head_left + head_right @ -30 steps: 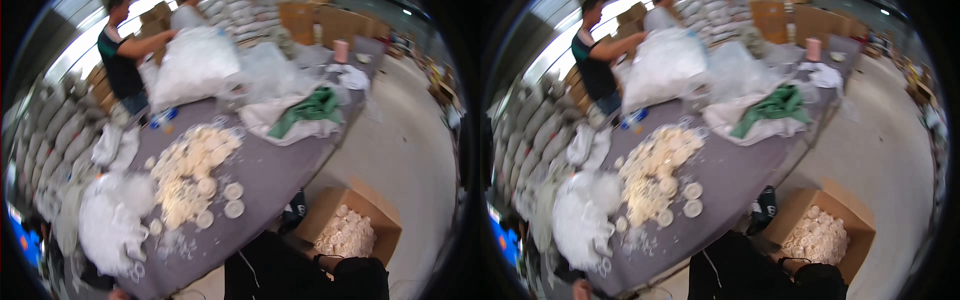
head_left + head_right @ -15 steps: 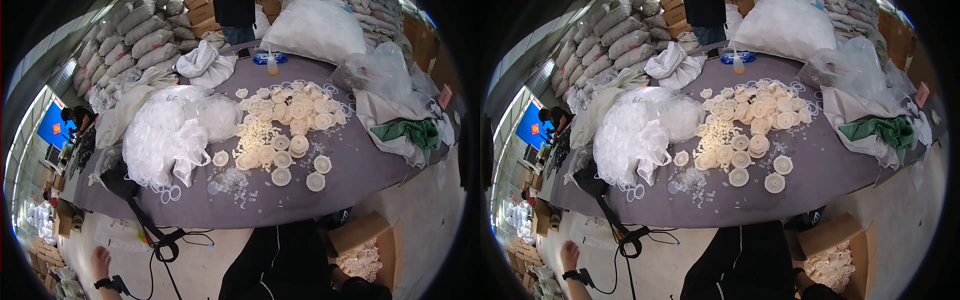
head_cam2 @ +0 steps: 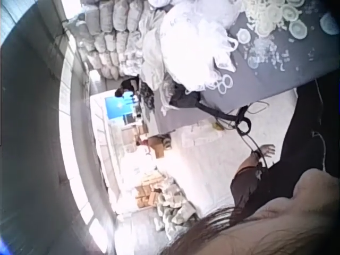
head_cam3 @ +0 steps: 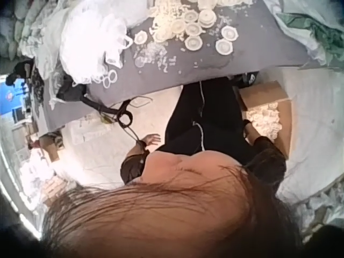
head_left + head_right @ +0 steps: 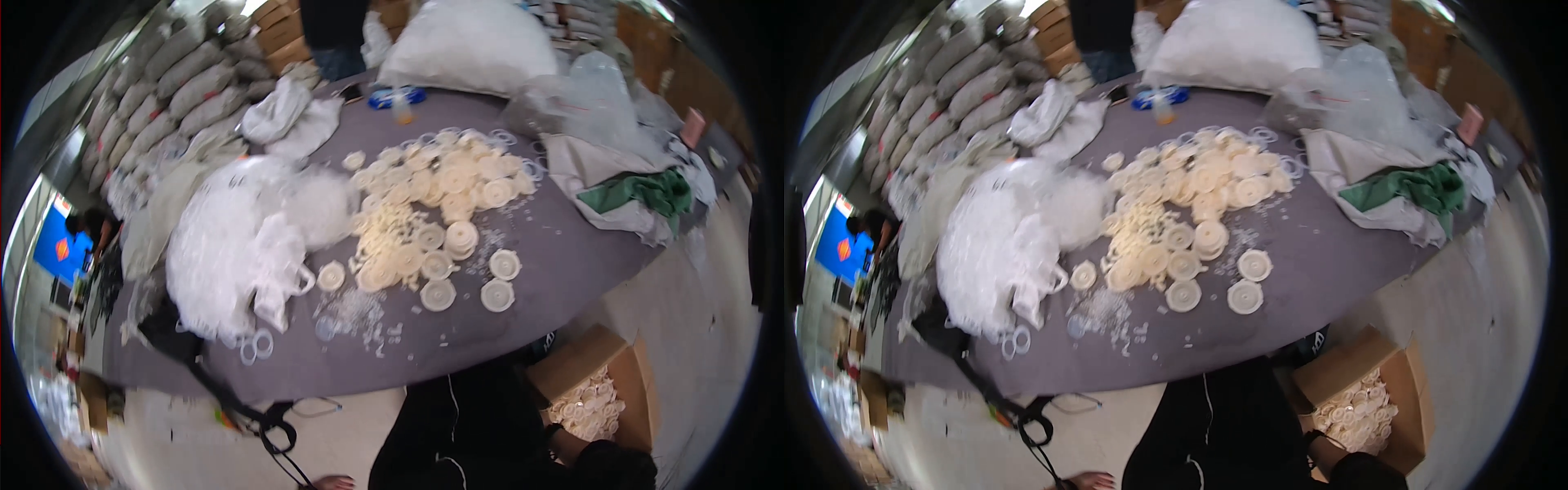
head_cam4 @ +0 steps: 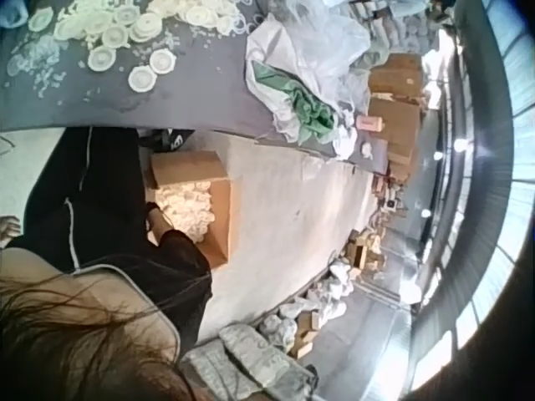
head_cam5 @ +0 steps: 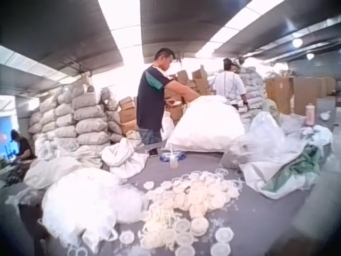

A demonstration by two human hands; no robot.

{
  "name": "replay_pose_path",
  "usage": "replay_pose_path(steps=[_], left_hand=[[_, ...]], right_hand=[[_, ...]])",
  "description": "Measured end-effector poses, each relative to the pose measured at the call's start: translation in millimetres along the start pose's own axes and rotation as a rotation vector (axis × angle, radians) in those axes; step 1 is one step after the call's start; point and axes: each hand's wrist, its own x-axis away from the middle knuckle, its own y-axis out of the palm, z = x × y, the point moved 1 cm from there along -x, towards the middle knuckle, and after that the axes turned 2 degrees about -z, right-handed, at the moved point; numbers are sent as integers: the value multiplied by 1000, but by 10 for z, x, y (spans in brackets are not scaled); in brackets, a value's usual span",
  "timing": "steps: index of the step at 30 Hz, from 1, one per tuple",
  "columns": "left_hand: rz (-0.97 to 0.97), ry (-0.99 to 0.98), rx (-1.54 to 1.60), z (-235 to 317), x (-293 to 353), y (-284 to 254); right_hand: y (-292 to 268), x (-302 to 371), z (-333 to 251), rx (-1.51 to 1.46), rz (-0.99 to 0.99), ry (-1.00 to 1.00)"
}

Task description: Assembling small plastic gaskets or valves onto circular plastic frames and placing the finished items into a box.

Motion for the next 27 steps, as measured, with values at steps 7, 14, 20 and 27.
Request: replay_pose_path(steps=[7, 14, 20, 27], left_hand=[[-96, 264, -454, 2908, -464, 421], [-221, 458, -589, 4022, -868, 951], [-281, 598, -508, 4298, -1213, 1108], [-312, 733, -344, 4397, -1751, 1457]], right_hand=[[87, 127, 817, -222, 422, 6], [24, 538, -12, 76, 424, -48], [-7, 307, -354, 379, 223, -353], [-47, 7, -516, 513, 231, -661]])
